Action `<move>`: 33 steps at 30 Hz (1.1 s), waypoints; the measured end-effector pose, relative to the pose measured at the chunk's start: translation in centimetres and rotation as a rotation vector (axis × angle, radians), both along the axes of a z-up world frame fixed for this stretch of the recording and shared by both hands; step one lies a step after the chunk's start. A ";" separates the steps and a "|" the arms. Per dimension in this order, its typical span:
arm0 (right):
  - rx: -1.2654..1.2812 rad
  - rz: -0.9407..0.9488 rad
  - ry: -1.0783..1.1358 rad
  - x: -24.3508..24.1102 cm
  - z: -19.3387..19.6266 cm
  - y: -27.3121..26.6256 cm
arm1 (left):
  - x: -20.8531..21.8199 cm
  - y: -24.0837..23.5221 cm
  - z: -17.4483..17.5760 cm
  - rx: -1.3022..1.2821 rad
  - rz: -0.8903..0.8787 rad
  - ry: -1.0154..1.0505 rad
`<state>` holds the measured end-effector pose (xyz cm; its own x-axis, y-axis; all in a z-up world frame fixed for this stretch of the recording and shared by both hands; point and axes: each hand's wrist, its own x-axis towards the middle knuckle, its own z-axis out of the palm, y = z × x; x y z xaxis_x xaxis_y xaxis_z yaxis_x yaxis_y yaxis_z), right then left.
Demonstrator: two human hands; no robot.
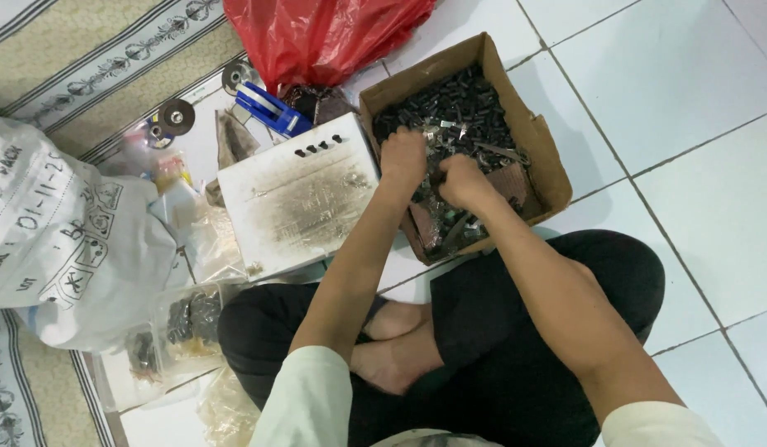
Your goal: Manually attaching thin ribbons to small black plastic tubes as part of a component assembly process.
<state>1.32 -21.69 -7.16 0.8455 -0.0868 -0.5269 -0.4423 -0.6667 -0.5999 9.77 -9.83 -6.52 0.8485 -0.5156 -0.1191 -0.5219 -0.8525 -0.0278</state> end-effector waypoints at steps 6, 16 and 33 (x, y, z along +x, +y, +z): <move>0.168 -0.146 -0.157 -1.1 9.1 -0.7 | -5.1 7.1 9.1 -1.200 0.216 0.692; 0.290 -0.061 -0.231 -2.9 10.2 2.9 | -11.1 13.0 5.5 -1.656 0.373 0.870; -0.100 -0.038 -0.127 -0.3 4.1 -1.7 | -1.4 0.1 -6.1 -0.238 0.036 0.022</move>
<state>0.98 -23.38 -3.06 0.9000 -0.1666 -0.4029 -0.3930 -0.7100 -0.5844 8.36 -9.77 -12.58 0.8653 -0.5009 -0.0164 -0.4895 -0.8517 0.1873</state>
